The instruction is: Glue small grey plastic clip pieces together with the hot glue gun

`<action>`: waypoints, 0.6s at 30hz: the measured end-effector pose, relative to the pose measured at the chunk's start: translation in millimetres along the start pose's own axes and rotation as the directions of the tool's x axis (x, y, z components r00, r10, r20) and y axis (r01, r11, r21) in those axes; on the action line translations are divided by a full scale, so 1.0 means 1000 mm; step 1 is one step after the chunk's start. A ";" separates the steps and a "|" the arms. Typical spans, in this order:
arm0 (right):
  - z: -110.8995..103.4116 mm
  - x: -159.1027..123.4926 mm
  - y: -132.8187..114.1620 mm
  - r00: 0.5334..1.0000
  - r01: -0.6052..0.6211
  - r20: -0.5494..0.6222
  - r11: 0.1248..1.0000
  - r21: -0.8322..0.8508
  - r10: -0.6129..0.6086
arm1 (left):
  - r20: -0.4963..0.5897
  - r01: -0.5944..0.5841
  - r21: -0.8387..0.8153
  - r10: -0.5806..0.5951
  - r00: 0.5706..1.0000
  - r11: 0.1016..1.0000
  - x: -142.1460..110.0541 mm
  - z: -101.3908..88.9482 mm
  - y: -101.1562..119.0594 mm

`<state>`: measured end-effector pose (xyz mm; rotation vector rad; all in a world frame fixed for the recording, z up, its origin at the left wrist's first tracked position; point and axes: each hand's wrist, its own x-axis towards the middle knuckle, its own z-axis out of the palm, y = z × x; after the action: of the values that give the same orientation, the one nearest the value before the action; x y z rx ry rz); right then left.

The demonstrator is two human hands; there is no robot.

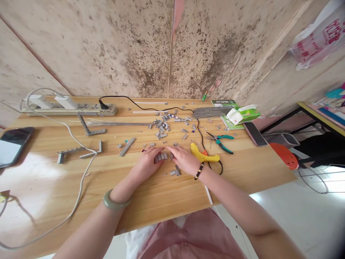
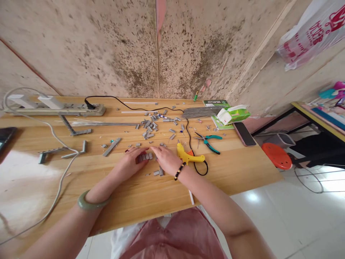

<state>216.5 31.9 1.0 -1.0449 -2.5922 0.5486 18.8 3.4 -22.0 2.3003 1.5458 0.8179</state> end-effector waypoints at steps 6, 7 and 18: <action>-0.022 -0.031 -0.003 0.985 0.025 -0.171 0.999 0.040 -0.018 | 0.005 0.008 0.044 -0.008 1.000 0.999 -0.004 0.002 -0.001; -0.027 -0.040 0.001 0.975 0.005 -0.221 1.000 0.018 -0.001 | 0.000 0.018 0.057 -0.018 1.000 0.998 -0.004 0.003 -0.001; -0.050 -0.109 0.041 0.968 -0.248 -0.114 0.894 -0.373 0.221 | -0.002 0.026 0.085 -0.026 1.000 0.996 -0.002 0.001 0.001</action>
<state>336.6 -6.4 13.5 -1.4872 -2.5867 0.0417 19.9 0.8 -23.2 2.3338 1.6380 0.7612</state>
